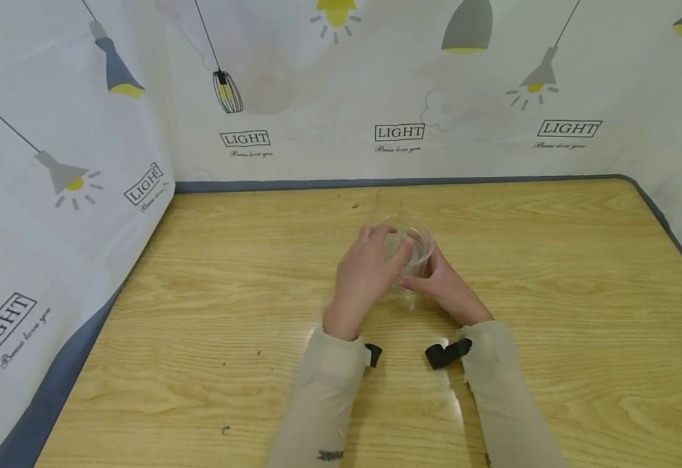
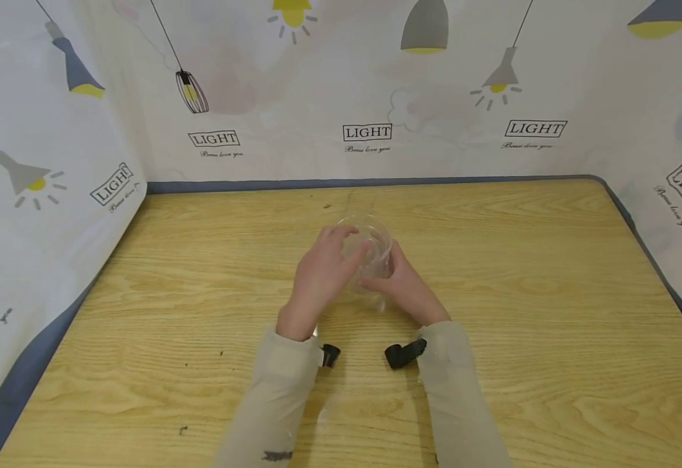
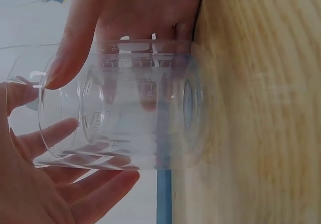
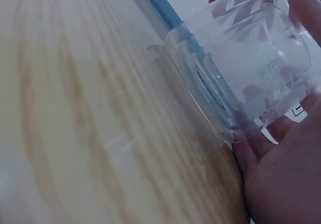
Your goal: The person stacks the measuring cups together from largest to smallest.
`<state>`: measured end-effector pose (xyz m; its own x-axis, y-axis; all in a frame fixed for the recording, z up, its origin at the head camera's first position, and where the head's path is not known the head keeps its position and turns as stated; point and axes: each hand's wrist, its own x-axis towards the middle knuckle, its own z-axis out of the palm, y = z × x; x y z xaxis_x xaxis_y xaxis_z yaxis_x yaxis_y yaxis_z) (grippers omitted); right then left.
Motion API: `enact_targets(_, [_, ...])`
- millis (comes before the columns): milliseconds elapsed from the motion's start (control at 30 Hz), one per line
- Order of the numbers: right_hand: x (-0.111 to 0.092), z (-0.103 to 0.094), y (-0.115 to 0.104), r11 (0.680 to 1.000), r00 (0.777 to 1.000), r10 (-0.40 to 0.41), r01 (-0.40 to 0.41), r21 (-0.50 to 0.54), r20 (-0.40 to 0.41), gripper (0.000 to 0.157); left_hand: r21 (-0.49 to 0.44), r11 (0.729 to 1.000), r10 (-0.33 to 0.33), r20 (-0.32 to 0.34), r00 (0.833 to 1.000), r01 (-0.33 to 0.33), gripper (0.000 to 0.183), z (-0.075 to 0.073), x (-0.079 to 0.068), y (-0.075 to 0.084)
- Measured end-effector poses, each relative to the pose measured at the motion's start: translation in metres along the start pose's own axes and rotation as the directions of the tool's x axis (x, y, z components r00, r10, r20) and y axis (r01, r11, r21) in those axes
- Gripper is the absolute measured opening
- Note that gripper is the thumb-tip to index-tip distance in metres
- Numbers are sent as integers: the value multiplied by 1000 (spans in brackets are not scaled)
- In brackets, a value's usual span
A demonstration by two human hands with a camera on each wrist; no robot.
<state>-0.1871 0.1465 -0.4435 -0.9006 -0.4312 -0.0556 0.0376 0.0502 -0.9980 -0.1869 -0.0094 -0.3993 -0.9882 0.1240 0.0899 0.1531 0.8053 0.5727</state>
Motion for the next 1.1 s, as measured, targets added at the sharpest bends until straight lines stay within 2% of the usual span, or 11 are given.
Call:
enact_targets(200, [-1,0,0,1000,1000,8,-8,10,-5,84,-109,994,-37,-62,997,30,61,6,-3,-3])
enact_targets(467, [1,-1,3,1000,1000,-2,2,17,-11,85,-235,971,-54,-101,993,28,61,11,-6,-5])
enact_targets(733, [8,-6,19,1000,999,-23,23,20,-22,84,-275,959,-100,-97,990,70,64,14,-7,-6])
enact_targets(1100, [9,-6,22,999,999,-36,36,29,-21,84,-321,946,-83,-100,992,47,67,15,-7,-9])
